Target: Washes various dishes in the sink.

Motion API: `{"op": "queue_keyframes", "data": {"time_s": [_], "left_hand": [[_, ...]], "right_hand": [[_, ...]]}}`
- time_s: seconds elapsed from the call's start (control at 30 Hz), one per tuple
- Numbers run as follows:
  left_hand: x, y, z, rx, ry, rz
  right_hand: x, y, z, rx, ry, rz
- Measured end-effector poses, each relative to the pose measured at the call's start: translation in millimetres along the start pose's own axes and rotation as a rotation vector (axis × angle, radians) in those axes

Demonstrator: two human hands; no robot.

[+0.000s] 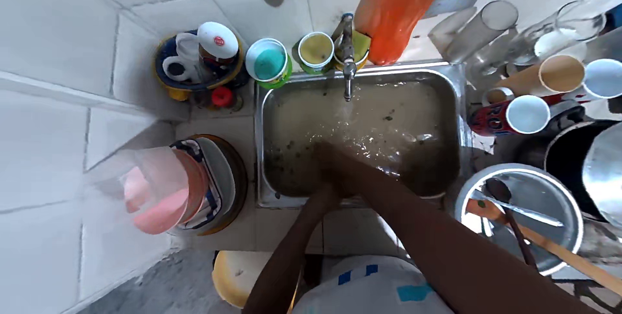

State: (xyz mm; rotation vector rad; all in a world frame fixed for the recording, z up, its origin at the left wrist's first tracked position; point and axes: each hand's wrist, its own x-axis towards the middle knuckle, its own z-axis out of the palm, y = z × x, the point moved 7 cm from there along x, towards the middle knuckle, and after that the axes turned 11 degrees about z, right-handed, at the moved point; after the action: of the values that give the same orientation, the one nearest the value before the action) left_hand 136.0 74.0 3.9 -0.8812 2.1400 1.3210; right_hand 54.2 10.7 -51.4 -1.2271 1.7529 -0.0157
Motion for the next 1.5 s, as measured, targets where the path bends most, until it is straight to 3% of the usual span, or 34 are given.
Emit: {"op": "queue_keyframes", "data": {"time_s": [0.1, 0.27, 0.37, 0.47, 0.67, 0.77, 0.87, 1.0, 1.07, 1.2, 1.33, 1.4, 1.5], "left_hand": [[-8.9, -32.4, -11.8, 0.019, 0.066, 0.025], [-17.6, -60.3, -29.6, 0.022, 0.132, -0.028], [-9.4, -71.8, -41.0, 0.002, 0.240, -0.097], [9.0, -73.1, -49.4, 0.094, 0.315, -0.049], [39.1, -75.0, -46.0, 0.233, 0.163, -0.157], [53.1, -70.6, -42.8, 0.257, 0.037, -0.136], [70.5, -78.3, -29.4, 0.276, -0.054, -0.132], [69.7, -56.9, -14.9, 0.306, -0.077, -0.071], [70.0, -46.5, -14.9, 0.304, -0.037, -0.049], [69.6, -29.6, -16.0, 0.469, 0.017, -0.088], [67.3, -24.1, -17.6, 0.555, 0.213, -0.111], [76.9, -32.0, -15.9, 0.598, 0.157, -0.124], [90.0, -38.9, -13.9, 0.562, 0.042, -0.097]], "right_hand": [[-6.5, 6.3, 21.6, 0.069, -0.020, 0.100], [-49.7, 7.0, 38.6, -0.113, 0.101, -0.024], [-66.5, 9.5, 30.4, -0.110, 0.070, 0.025], [-62.8, 14.9, 23.4, -0.053, 0.077, 0.064], [-74.8, 30.6, 17.0, 0.036, -0.030, 0.171], [-87.4, 46.3, 11.5, 0.088, 0.028, 0.099], [-106.2, 63.8, -8.0, 0.348, 0.148, 0.217], [-136.4, 70.9, -23.3, 0.019, 0.105, 0.389], [-159.9, 61.9, -48.9, 0.027, 0.231, 0.347], [-261.5, 57.2, -118.6, 0.282, 0.600, 0.143], [-443.0, 106.8, -149.1, 0.302, 1.164, -0.034], [-539.4, 151.1, -130.3, 0.254, 1.407, 0.102], [-643.3, 236.8, -36.8, 0.225, 1.621, 0.637]]}}
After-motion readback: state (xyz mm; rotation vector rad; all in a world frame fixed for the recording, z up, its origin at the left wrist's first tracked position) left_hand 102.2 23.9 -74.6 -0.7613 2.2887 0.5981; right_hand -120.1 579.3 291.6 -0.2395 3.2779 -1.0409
